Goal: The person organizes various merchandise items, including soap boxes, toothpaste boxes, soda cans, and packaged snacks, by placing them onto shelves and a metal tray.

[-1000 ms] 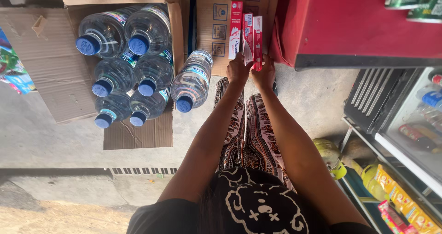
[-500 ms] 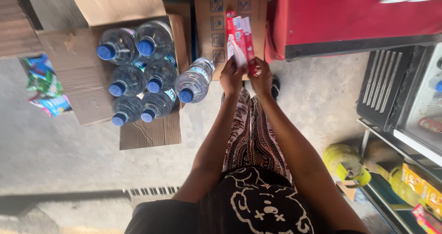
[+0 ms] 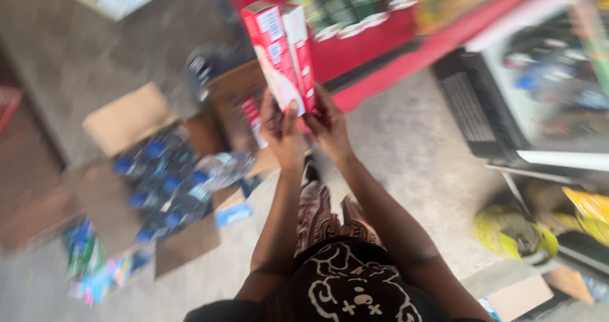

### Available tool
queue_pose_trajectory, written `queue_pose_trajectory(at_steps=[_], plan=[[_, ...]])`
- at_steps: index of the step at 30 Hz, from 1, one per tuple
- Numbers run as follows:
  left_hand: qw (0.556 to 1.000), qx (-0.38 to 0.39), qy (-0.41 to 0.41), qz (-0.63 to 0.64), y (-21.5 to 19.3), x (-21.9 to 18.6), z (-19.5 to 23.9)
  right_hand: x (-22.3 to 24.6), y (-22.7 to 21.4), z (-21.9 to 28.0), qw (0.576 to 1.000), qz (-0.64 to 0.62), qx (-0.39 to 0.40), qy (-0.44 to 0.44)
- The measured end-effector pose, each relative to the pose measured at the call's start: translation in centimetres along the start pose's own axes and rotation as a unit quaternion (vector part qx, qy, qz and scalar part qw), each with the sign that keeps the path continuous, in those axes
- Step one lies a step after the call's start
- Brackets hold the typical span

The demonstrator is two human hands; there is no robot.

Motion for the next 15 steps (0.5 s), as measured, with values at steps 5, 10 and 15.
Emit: queue_pose_trajectory(at_steps=[5, 10, 15], plan=[[0.989, 0.142, -0.018, 0.038, 13.0, 0.0, 7.5, 12.3, -10.0, 4.8, 0.998, 0.021, -0.045, -0.047], [0.964, 0.242, -0.095, 0.060, 22.9, 5.1, 17.5, 20.5, -22.2, 13.1, 0.991, -0.002, -0.125, -0.047], [0.919, 0.326, -0.208, 0.078, 31.4, 11.3, 27.3, 26.2, -32.2, 22.2, 0.967, 0.047, -0.231, -0.099]])
Point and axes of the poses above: each hand's wrist, its own z-axis away from the middle knuckle, its own y-axis out of the palm, x = y × z, the point moved 8 cm from there along -z, towards the middle knuckle, and after that the axes turned 5 degrees about -y, right-handed, at the moved point
